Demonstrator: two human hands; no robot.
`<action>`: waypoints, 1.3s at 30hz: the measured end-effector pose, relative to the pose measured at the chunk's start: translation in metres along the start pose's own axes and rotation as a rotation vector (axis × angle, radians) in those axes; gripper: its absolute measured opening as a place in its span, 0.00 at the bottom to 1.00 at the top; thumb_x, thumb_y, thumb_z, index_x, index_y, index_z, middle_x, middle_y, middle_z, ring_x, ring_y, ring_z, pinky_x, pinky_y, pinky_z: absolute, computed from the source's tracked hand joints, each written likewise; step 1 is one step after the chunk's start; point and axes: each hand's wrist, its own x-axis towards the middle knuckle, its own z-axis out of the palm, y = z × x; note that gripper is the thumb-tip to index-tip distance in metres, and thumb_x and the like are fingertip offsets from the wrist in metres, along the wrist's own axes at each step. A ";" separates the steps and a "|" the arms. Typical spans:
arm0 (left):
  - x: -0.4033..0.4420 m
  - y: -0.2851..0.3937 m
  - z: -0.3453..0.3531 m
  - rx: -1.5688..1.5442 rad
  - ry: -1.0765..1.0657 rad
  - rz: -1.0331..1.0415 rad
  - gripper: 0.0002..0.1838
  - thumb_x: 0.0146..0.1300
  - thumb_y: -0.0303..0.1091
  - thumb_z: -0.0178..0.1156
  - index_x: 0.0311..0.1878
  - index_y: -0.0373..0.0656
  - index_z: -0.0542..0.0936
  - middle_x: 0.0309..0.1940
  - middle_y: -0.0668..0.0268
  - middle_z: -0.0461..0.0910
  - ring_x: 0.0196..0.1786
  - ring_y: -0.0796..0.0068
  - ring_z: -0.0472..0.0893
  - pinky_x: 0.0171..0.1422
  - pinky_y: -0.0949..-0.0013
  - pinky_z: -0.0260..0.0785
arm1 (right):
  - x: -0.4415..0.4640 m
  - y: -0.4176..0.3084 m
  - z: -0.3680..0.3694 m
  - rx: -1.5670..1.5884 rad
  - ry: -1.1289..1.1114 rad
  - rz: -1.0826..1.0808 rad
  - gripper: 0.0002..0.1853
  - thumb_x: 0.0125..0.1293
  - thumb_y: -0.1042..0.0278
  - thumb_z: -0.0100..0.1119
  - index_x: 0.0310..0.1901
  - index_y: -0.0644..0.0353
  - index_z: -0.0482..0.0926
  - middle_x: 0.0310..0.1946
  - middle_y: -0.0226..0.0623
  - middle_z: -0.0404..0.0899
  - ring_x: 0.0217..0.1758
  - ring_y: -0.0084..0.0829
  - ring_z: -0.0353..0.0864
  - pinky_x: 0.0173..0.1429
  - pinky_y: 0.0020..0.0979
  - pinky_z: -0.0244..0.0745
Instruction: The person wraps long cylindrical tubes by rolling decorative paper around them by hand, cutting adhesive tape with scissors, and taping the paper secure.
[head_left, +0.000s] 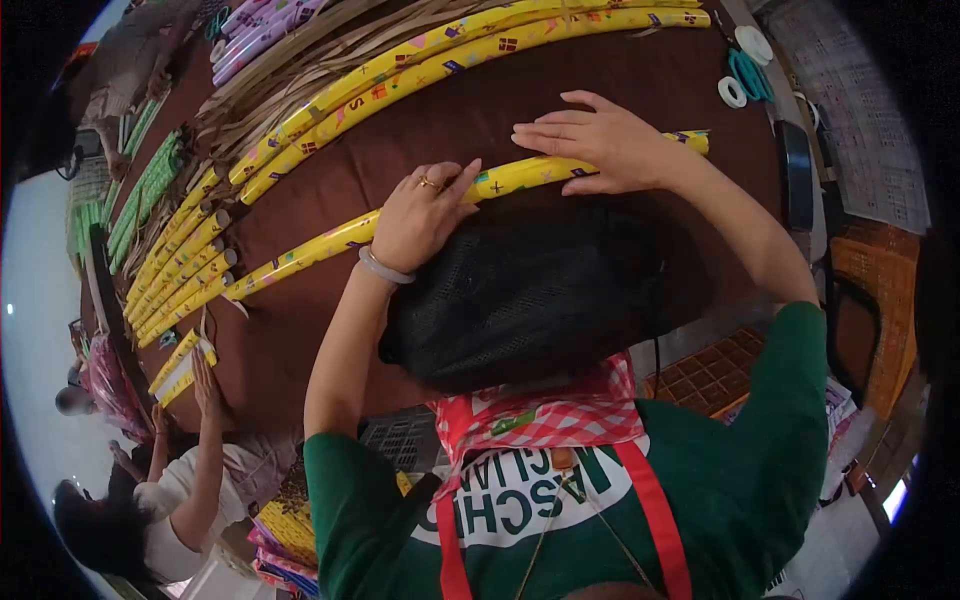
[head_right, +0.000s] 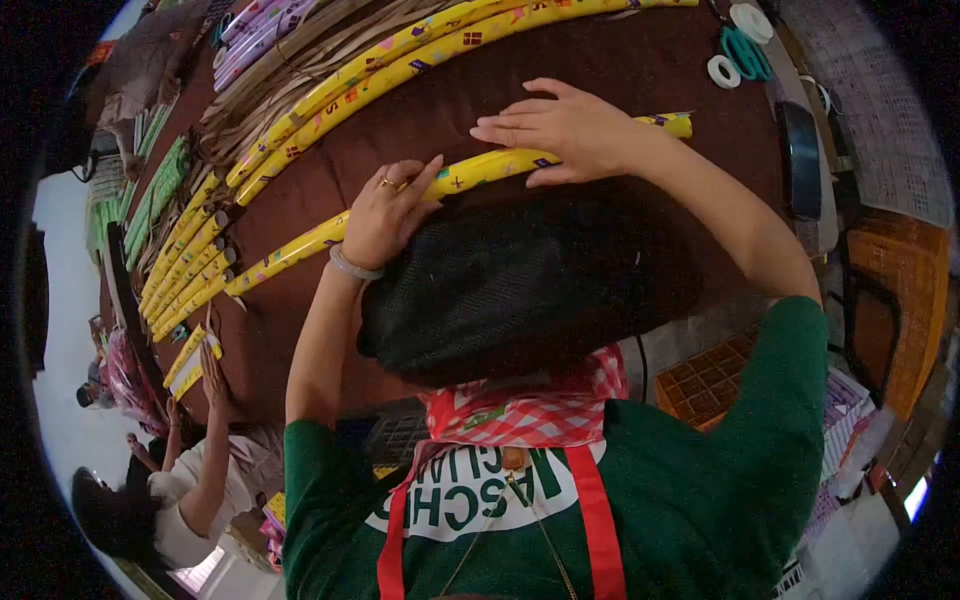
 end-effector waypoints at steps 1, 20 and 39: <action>0.000 -0.001 0.001 -0.001 0.004 0.013 0.30 0.55 0.32 0.64 0.63 0.41 0.71 0.46 0.60 0.73 0.46 0.59 0.74 0.52 0.61 0.68 | 0.002 0.000 0.001 -0.024 0.007 -0.012 0.42 0.57 0.53 0.64 0.71 0.46 0.55 0.66 0.30 0.65 0.66 0.31 0.67 0.73 0.45 0.50; -0.002 -0.002 0.003 0.076 0.034 0.029 0.29 0.52 0.37 0.66 0.60 0.46 0.75 0.44 0.67 0.72 0.43 0.68 0.75 0.47 0.65 0.70 | -0.030 -0.018 0.005 -0.363 0.279 -0.059 0.33 0.53 0.60 0.65 0.63 0.34 0.69 0.68 0.22 0.64 0.69 0.24 0.64 0.74 0.39 0.46; 0.000 -0.007 0.008 -0.014 0.067 0.026 0.28 0.50 0.31 0.68 0.57 0.44 0.77 0.43 0.64 0.74 0.43 0.64 0.76 0.50 0.64 0.70 | 0.026 -0.039 -0.004 -0.132 0.351 -0.036 0.35 0.53 0.56 0.67 0.65 0.47 0.68 0.54 0.22 0.74 0.60 0.22 0.70 0.68 0.36 0.46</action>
